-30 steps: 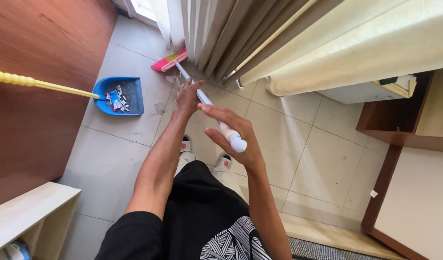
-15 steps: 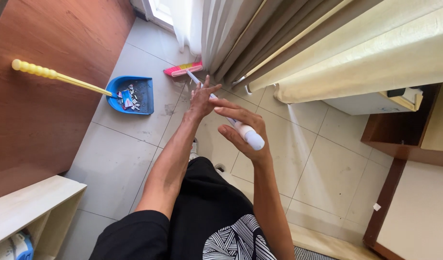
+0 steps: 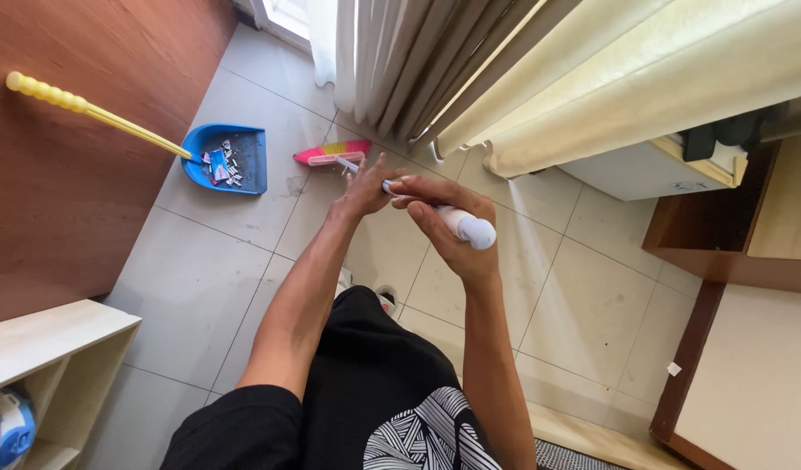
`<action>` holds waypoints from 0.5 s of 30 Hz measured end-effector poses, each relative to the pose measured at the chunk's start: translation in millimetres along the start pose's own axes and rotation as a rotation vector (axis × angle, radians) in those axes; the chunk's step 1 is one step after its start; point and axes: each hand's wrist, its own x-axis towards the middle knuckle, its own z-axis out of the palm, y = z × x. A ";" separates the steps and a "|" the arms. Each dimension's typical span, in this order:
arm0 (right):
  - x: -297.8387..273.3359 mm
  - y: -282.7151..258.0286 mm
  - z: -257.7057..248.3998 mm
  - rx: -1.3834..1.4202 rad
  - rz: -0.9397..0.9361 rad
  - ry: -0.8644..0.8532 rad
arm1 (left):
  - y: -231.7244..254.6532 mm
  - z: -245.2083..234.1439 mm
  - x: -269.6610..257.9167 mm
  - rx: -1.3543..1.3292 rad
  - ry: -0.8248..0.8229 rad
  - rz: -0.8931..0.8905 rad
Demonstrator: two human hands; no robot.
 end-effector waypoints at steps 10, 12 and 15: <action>-50.5 -14.3 -5.8 0.013 0.036 -0.018 | 2.4 52.1 -30.3 -0.014 0.077 0.016; -57.4 -18.1 -5.3 0.026 0.013 -0.021 | 22.7 42.3 -48.5 -0.002 0.117 -0.017; -68.4 -21.1 -5.7 0.050 -0.039 0.007 | 28.5 54.8 -55.9 0.003 0.270 -0.051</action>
